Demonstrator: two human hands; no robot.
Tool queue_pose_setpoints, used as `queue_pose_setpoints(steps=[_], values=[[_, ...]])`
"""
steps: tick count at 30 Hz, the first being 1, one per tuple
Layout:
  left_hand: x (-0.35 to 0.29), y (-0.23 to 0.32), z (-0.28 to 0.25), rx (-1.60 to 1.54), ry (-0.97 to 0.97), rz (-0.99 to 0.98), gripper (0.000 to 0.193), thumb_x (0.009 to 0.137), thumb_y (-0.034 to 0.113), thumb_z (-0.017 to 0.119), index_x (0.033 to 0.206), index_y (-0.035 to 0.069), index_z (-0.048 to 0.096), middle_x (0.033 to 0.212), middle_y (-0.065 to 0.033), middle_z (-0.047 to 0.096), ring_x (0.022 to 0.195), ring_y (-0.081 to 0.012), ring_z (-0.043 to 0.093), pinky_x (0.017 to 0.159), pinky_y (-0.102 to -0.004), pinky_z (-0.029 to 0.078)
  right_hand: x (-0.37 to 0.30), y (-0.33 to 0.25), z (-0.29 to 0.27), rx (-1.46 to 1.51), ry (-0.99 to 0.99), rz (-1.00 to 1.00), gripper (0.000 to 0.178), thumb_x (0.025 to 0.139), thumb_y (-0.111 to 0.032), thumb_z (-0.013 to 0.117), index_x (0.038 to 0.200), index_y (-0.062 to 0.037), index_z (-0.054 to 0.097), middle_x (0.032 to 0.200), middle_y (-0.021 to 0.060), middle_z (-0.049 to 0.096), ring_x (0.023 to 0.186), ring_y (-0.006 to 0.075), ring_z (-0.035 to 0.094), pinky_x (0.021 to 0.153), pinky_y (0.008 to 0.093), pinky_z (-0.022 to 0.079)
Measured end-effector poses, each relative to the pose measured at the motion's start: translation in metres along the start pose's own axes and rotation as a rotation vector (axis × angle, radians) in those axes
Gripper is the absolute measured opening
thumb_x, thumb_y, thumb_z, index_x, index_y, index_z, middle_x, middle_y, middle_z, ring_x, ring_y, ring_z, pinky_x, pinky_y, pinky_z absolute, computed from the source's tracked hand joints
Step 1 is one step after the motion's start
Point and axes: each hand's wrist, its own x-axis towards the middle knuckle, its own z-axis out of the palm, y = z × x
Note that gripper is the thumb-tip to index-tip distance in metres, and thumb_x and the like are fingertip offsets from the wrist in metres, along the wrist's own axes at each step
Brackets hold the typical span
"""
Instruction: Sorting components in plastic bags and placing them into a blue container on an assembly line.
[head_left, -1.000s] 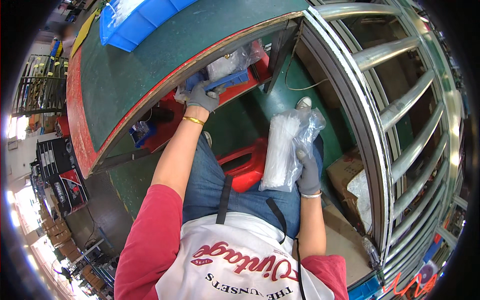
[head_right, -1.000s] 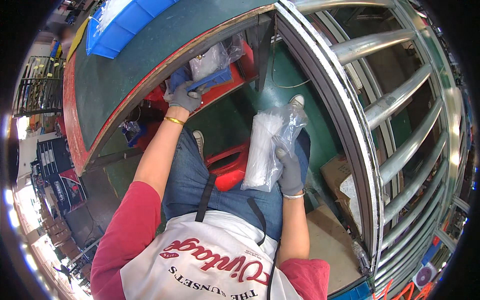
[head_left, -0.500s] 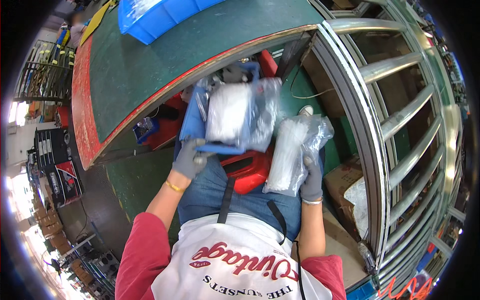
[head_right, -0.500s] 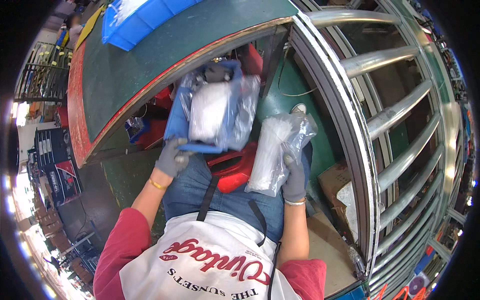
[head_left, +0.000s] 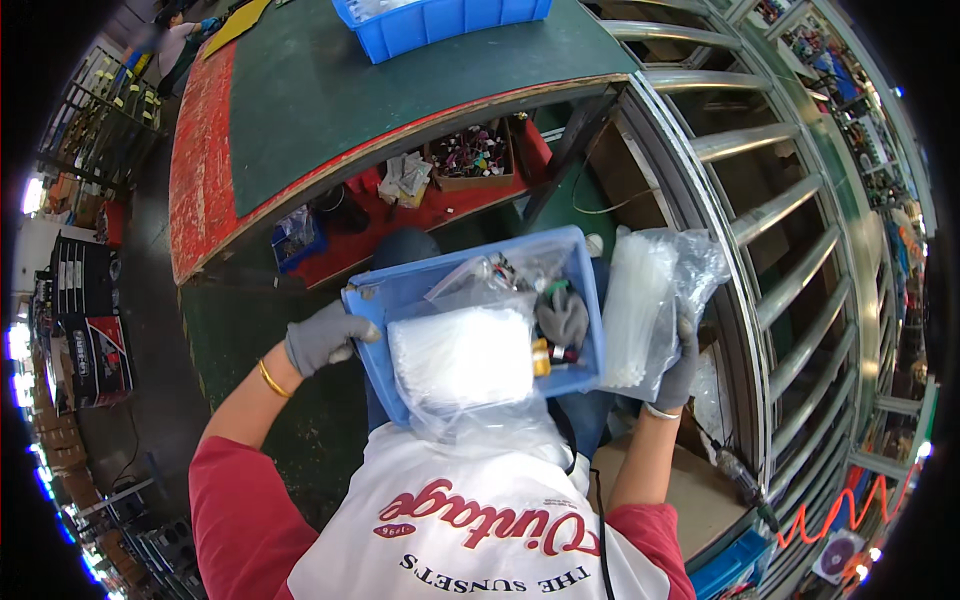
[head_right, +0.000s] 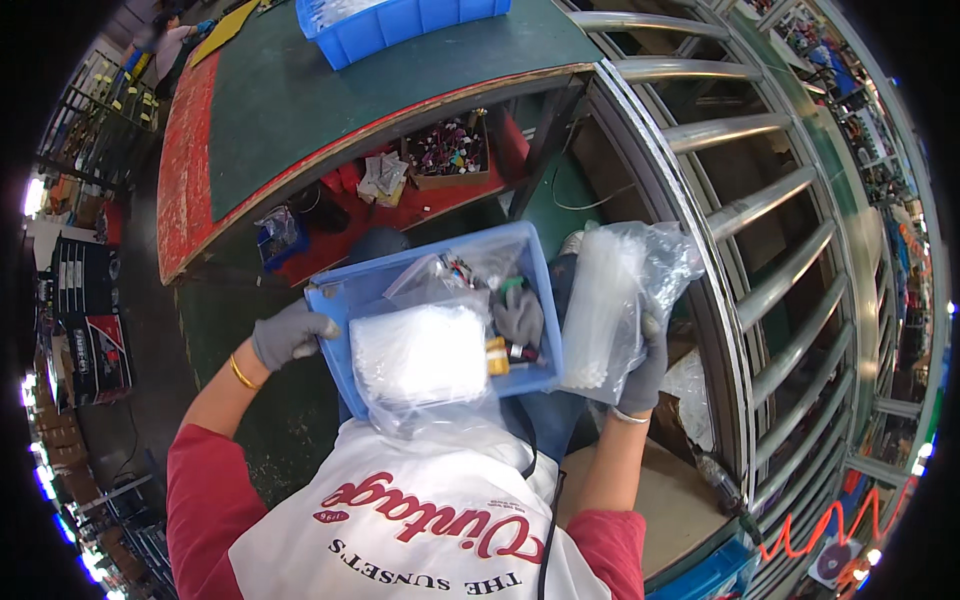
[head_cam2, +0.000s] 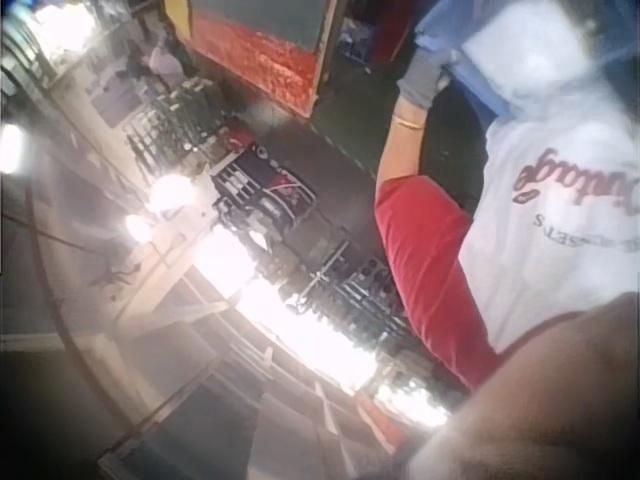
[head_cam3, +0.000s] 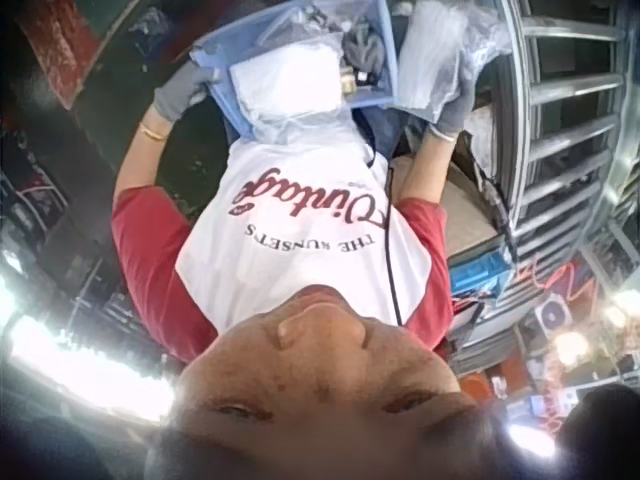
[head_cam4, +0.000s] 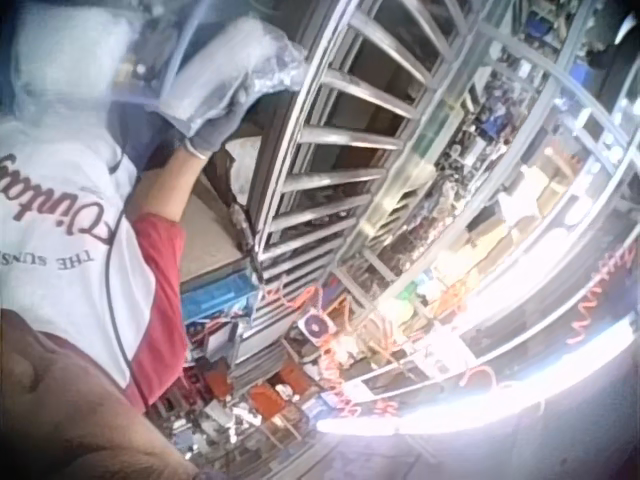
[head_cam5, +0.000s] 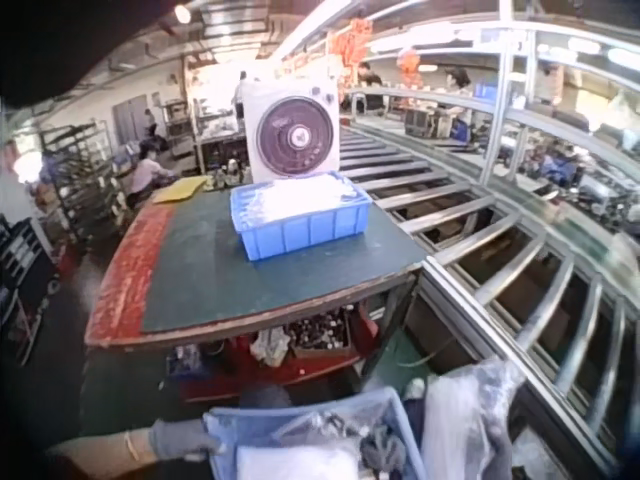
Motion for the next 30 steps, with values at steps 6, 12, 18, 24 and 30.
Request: queue_pose_setpoints(steps=[6, 12, 18, 24, 30], values=[[0.006, 0.022, 0.000, 0.398, -0.122, -0.082, 0.046, 0.079, 0.029, 0.064, 0.115, -0.001, 0.058, 0.078, -0.0063, 0.064, 0.042, -0.0103, 0.048, 0.034, -0.0210, 0.034, -0.035, -0.026, 0.011, 0.143, 0.098, -0.113, 0.045, 0.096, -0.024, 0.053, 0.136, -0.0042, 0.054, 0.133, 0.0132, 0.060, 0.121, 0.0266, 0.057, 0.106, 0.0410, 0.043], [0.002, 0.043, 0.003, 0.846, -0.027, -0.207, 0.064, 0.085, 0.049, 0.061, 0.123, -0.002, 0.056, 0.098, -0.0169, 0.071, 0.071, -0.0238, 0.072, 0.055, -0.0335, 0.057, -0.039, -0.036, 0.008, 0.177, 0.054, -0.053, 0.044, 0.095, -0.023, 0.054, 0.134, -0.0037, 0.055, 0.132, 0.0135, 0.061, 0.118, 0.0268, 0.059, 0.104, 0.0413, 0.046], [-0.020, 0.045, 0.066, 1.387, 0.063, 0.743, 0.096, 0.079, 0.072, 0.060, 0.151, 0.013, 0.037, 0.146, -0.0209, 0.044, 0.134, -0.0380, 0.044, 0.112, -0.0513, 0.033, -0.019, -0.042, 0.021, 0.024, 0.011, -0.063, 0.047, 0.092, -0.023, 0.056, 0.134, -0.0024, 0.053, 0.131, 0.0152, 0.060, 0.117, 0.0287, 0.060, 0.103, 0.0427, 0.047], [-0.007, -0.007, 0.104, 1.767, -0.034, 1.012, 0.047, 0.085, 0.039, 0.062, 0.127, 0.018, 0.059, 0.142, -0.0119, 0.051, 0.131, -0.0350, 0.048, 0.113, -0.0511, 0.034, -0.005, -0.077, 0.048, -0.264, -0.096, -0.178, 0.071, 0.084, -0.029, 0.068, 0.143, 0.0016, 0.042, 0.137, 0.0184, 0.056, 0.122, 0.0316, 0.057, 0.106, 0.0435, 0.045], [-0.021, 0.008, 0.094, 1.421, -0.020, 1.039, 0.033, 0.079, 0.014, 0.059, 0.111, 0.015, 0.067, 0.126, -0.0058, 0.065, 0.118, -0.0271, 0.060, 0.104, -0.0385, 0.046, 0.019, -0.105, 0.068, -0.397, -0.164, -0.188, 0.080, 0.075, -0.029, 0.076, 0.139, 0.0064, 0.045, 0.130, 0.0189, 0.059, 0.117, 0.0308, 0.059, 0.103, 0.0416, 0.047]])
